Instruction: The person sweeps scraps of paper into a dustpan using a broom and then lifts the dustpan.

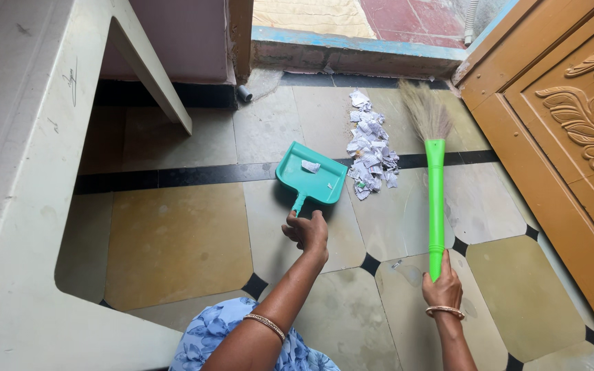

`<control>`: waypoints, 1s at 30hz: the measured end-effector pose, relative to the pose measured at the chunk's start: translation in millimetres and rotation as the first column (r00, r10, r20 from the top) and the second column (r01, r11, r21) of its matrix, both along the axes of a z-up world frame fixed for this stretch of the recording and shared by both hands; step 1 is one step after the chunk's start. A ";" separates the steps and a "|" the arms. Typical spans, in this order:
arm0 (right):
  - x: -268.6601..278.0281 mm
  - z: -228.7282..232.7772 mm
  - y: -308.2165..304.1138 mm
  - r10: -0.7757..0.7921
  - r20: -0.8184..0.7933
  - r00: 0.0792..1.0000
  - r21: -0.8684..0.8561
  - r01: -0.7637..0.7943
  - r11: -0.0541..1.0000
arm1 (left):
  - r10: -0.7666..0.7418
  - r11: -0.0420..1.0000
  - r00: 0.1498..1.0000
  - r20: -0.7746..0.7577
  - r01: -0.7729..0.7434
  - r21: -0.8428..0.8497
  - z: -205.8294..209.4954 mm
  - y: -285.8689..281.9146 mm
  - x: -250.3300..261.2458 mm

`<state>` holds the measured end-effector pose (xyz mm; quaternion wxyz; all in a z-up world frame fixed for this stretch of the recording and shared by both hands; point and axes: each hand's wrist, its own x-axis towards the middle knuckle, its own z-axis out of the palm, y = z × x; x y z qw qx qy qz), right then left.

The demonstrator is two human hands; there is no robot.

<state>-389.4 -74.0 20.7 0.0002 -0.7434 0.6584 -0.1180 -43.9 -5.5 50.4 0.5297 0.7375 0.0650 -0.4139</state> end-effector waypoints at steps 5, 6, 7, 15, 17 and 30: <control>14.7 13.8 -44.4 -0.095 0.135 0.986 0.032 0.091 0.995 | -0.041 0.999 0.999 0.003 0.041 0.003 4.7 5.1 -6.0; 22.8 21.6 -66.2 -0.064 0.152 0.986 0.011 0.063 0.998 | -0.032 0.999 0.999 0.009 0.032 0.012 4.6 5.9 -5.0; 29.7 29.4 -85.5 -0.163 0.341 0.926 0.148 0.119 0.982 | -0.023 1.000 1.000 0.015 0.022 0.022 4.4 6.1 -4.3; 92.3 67.0 -200.7 -0.218 0.606 0.765 0.328 0.010 0.945 | -0.003 1.000 1.000 -0.025 0.003 0.008 1.8 -2.9 5.4; 89.9 68.5 -188.1 -0.181 0.530 0.828 0.323 0.000 0.946 | -0.015 1.000 1.000 -0.023 0.015 0.007 1.1 -1.9 4.0; -79.7 63.2 80.4 -0.110 0.321 0.941 0.240 0.031 0.970 | -0.005 1.000 1.000 0.000 0.005 0.000 8.1 4.2 -3.5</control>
